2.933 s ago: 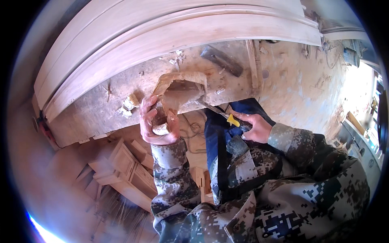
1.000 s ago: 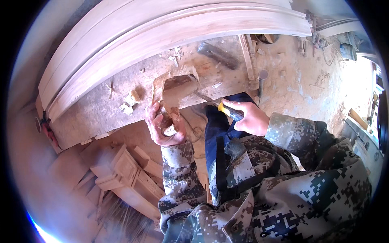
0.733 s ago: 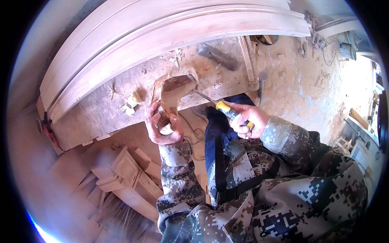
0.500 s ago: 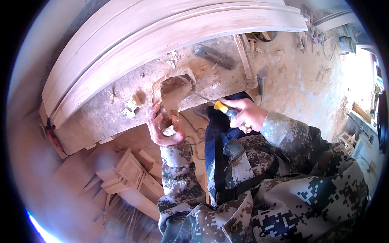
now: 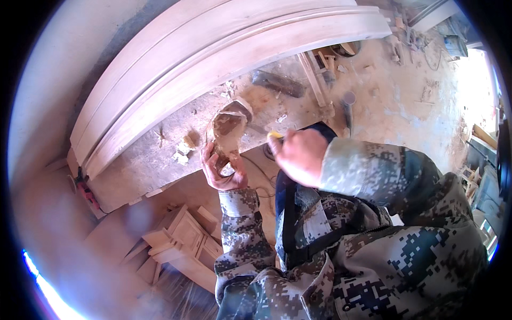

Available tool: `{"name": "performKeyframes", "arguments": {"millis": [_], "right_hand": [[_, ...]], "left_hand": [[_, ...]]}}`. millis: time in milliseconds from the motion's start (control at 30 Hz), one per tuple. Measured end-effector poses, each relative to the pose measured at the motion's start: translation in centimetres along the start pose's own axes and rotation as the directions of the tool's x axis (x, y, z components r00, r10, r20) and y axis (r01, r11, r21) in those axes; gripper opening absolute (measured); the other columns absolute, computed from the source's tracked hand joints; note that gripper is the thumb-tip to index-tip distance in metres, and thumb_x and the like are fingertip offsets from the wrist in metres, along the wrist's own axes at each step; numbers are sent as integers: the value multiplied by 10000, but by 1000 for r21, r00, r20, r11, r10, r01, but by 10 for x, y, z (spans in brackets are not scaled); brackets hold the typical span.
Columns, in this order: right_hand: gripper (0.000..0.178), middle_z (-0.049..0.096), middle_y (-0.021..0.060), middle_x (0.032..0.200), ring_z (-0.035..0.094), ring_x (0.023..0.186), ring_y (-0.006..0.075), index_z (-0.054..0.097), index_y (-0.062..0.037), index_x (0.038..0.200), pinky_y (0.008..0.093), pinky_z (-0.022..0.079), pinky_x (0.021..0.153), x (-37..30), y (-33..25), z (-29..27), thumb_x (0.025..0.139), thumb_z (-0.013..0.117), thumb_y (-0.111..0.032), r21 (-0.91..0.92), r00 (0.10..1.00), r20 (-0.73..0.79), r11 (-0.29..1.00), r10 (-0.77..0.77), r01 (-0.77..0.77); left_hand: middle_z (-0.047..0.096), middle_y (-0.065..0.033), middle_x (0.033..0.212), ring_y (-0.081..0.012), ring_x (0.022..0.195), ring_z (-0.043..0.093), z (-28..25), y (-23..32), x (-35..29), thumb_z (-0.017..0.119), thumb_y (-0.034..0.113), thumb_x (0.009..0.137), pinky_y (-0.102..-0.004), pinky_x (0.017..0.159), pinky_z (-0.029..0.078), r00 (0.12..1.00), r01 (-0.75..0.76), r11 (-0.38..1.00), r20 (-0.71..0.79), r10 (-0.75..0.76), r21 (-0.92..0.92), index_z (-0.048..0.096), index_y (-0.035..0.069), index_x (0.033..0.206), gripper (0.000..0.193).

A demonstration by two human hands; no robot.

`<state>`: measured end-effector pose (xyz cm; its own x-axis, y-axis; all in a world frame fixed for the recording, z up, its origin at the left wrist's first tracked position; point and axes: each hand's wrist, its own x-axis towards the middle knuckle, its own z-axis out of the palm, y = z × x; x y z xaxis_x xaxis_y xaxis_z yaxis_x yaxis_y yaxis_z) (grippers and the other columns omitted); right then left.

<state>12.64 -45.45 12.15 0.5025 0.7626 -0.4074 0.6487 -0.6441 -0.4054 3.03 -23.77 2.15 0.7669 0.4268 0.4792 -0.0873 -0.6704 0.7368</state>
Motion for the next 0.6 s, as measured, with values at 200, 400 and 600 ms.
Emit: {"name": "performKeyframes", "arguments": {"millis": [200, 400, 600], "right_hand": [[619, 724, 218, 860, 713, 805, 406, 710, -212, 1342, 510, 561, 754, -23, 54, -7, 759, 646, -13, 394, 967, 64, 884, 245, -250], [488, 736, 217, 913, 723, 902, 415, 718, -101, 1272, 505, 569, 812, -3, 45, -17, 799, 609, -46, 311, 962, 195, 918, 192, -247], [607, 736, 238, 948, 743, 891, 351, 700, -142, 1355, 426, 573, 793, 9, 59, -22, 779, 627, 38, 452, 950, 230, 841, 213, -298]], "left_hand": [[679, -211, 1261, -392, 1160, 651, 0, -9, 2, 758, 211, 818, -473, 998, 530, 996, -73, 997, 44, 72, 2, 561, 60, 1065, 350], [698, -195, 1221, -369, 1131, 672, 5, -1, 11, 748, 205, 813, -464, 993, 529, 997, -61, 997, 53, 63, -37, 557, 66, 1030, 320], [705, -187, 1197, -378, 1103, 685, -2, -4, 12, 718, 130, 733, -453, 998, 524, 998, -41, 997, 51, 45, -60, 556, 63, 1008, 327]]}}
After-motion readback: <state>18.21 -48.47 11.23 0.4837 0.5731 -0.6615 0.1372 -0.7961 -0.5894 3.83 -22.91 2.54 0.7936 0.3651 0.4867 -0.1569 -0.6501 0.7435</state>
